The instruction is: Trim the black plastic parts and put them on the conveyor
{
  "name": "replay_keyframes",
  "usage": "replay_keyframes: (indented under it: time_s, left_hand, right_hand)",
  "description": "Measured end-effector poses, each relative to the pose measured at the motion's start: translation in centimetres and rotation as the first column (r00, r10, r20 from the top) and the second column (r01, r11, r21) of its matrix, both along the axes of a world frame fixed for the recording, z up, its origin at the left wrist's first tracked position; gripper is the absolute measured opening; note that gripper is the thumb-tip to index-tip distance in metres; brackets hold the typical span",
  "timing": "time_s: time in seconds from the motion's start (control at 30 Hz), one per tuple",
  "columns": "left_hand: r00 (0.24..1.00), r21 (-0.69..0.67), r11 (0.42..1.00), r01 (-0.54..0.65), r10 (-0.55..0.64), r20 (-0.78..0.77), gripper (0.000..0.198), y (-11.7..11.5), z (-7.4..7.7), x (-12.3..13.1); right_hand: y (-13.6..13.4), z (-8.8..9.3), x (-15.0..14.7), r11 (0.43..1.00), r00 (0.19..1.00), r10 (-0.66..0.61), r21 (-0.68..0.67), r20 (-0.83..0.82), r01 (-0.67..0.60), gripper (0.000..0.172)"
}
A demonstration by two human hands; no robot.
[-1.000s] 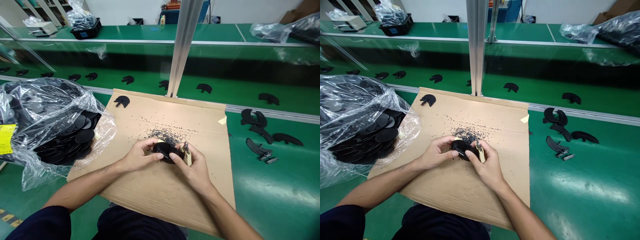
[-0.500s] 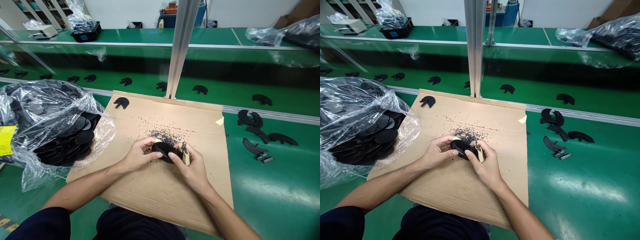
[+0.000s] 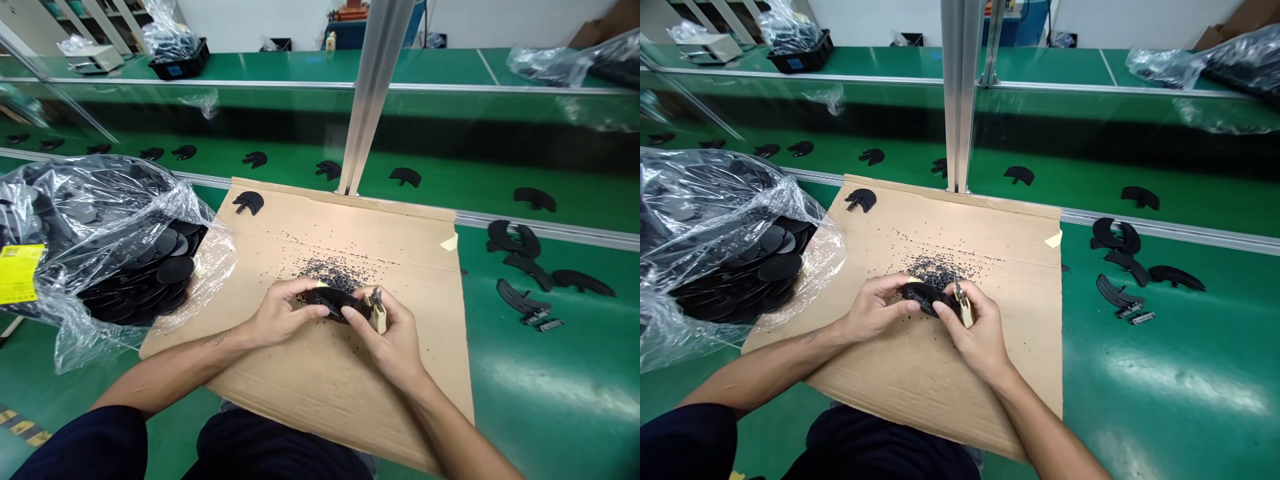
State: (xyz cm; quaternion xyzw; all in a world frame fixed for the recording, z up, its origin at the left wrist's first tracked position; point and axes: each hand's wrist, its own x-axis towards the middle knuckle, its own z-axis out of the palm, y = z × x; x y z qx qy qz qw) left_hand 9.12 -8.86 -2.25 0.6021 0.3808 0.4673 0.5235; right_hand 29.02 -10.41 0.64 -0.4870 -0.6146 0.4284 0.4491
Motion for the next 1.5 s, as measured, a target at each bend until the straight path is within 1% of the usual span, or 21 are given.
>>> replay_keyframes:
  time_s: [0.1, 0.3, 0.4, 0.47, 0.63, 0.77, 0.83, 0.97, 1.1, 1.23, 1.3, 1.4, 1.5]
  left_hand:
    - [1.000, -0.007, 1.000, 0.001, -0.001, -0.007, 0.025, -0.1, 0.1, 0.0]
    - [1.000, -0.042, 0.999, -0.009, 0.009, 0.015, 0.028, 0.0, 0.2, 0.2]
    - [1.000, -0.051, 0.999, 0.010, -0.010, 0.011, 0.027, 0.1, 0.1, 0.2]
    - [1.000, -0.041, 0.999, 0.026, -0.026, 0.001, 0.026, 0.2, 0.1, 0.2]
    - [0.999, -0.010, 0.999, 0.039, -0.040, -0.035, 0.028, 0.2, 0.1, 0.2]
    - [0.997, 0.047, 0.996, 0.079, -0.077, -0.031, 0.035, 0.2, 0.5, -0.2]
    - [0.996, 0.069, 0.995, 0.075, -0.071, -0.055, 0.039, 0.2, 0.8, -0.3]
    - [0.995, 0.060, 0.998, 0.015, -0.009, -0.099, 0.043, 0.3, 1.2, -0.2]
    - [0.994, 0.041, 0.999, -0.013, 0.018, -0.110, 0.045, 0.3, 1.2, 0.1]
    - [0.989, 0.044, 0.999, 0.031, -0.024, -0.146, 0.044, 0.2, 1.2, 0.0]
    - [0.986, 0.065, 0.996, 0.059, -0.048, -0.162, 0.043, 0.2, 1.3, 0.0]
    - [0.983, 0.105, 0.992, 0.068, -0.049, -0.175, 0.043, 0.2, 1.3, -0.2]
    - [0.988, 0.130, 0.989, 0.075, -0.056, -0.141, 0.041, 0.2, 1.1, -0.2]
  right_hand:
    - [0.1, 0.0, 0.1, 1.000, 1.000, 0.005, 0.009, 0.003, -0.005, 0.015]
    - [0.2, -0.2, 0.2, 0.999, 1.000, 0.011, -0.038, 0.007, -0.010, 0.023]
    - [0.2, -0.3, 0.2, 0.998, 1.000, 0.013, -0.057, -0.005, -0.013, 0.025]
    - [0.2, -0.4, 0.2, 0.998, 1.000, 0.013, -0.059, 0.001, -0.013, 0.026]
    - [0.2, -0.6, 0.2, 0.999, 0.999, -0.033, -0.039, 0.004, 0.033, 0.025]
    - [0.5, -0.8, 0.4, 0.998, 0.999, 0.001, -0.062, -0.040, -0.004, 0.027]
    - [0.7, -0.8, 0.5, 0.996, 0.998, 0.011, -0.087, -0.061, -0.016, 0.028]
    - [0.7, -0.8, 0.6, 0.994, 0.997, 0.014, -0.109, -0.077, -0.022, 0.032]
    - [0.6, -0.7, 0.5, 0.995, 0.998, 0.016, -0.094, -0.065, -0.022, 0.033]
    - [0.5, -0.8, 0.3, 0.998, 0.998, -0.006, -0.058, -0.057, 0.002, 0.030]
    - [0.3, -0.8, 0.2, 0.999, 0.999, -0.007, -0.037, -0.049, 0.005, 0.028]
    - [0.2, -0.7, 0.1, 1.000, 0.999, -0.013, -0.023, -0.031, 0.012, 0.027]
    - [0.1, -0.6, 0.0, 0.999, 0.999, -0.026, -0.035, -0.031, 0.025, 0.026]
